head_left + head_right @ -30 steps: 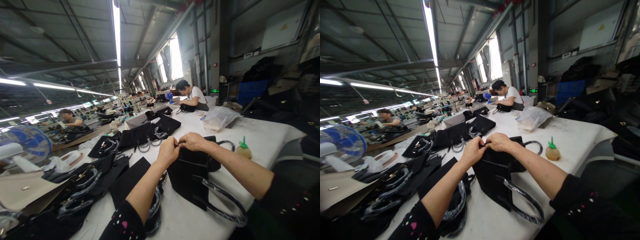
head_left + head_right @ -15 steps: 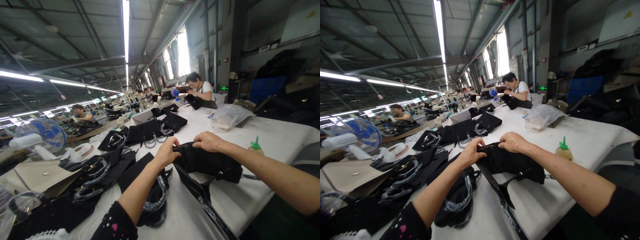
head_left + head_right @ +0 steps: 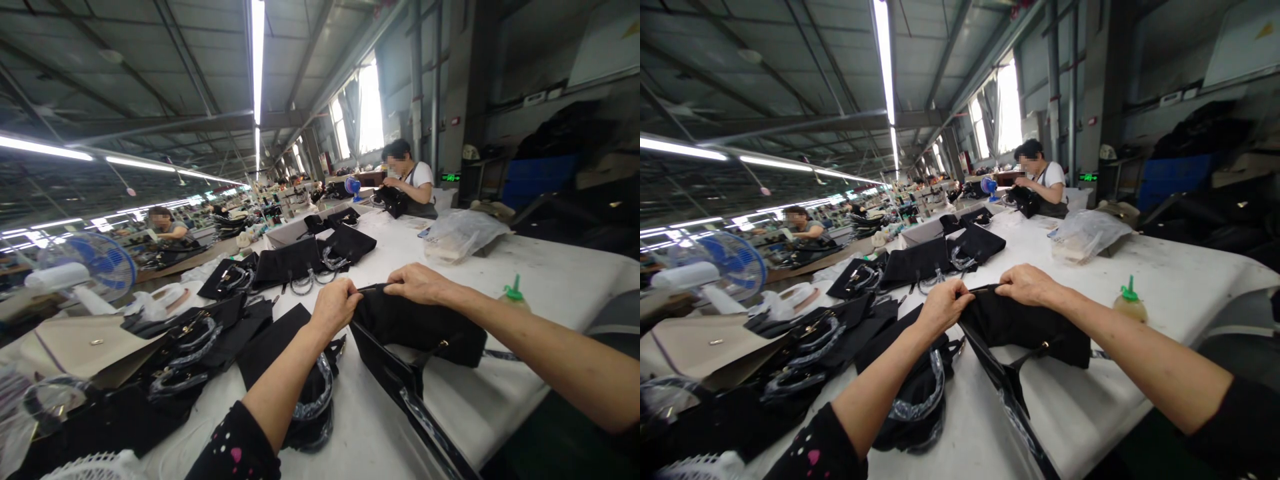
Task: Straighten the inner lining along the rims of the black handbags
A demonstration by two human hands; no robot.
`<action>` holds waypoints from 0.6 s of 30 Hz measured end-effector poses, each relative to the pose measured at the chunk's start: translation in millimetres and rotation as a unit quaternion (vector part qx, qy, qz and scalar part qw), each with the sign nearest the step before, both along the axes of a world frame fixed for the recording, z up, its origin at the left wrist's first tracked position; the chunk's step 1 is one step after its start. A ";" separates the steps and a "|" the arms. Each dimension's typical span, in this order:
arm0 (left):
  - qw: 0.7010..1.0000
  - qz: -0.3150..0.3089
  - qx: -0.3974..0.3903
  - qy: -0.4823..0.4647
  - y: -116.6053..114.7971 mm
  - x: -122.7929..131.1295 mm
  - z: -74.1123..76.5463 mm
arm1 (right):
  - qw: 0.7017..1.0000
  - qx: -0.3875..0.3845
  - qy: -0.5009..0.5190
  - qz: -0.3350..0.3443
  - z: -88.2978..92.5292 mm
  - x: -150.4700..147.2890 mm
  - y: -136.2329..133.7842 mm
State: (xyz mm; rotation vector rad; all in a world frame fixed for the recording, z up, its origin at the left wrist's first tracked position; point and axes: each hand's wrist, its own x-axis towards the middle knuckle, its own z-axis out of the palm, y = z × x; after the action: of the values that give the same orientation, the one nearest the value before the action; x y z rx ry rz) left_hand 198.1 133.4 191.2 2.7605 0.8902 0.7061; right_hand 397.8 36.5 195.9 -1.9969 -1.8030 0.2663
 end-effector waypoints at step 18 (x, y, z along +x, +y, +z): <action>0.999 0.052 -0.007 0.015 -0.6 -0.2 0.8 | 0.998 0.019 0.054 0.037 -6.5 -5.0 26.3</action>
State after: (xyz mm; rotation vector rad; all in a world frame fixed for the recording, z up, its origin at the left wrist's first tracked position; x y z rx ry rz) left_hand 197.9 132.7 192.0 2.7371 1.0477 0.6732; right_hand 392.9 62.8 189.4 -1.8559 -1.8031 0.3521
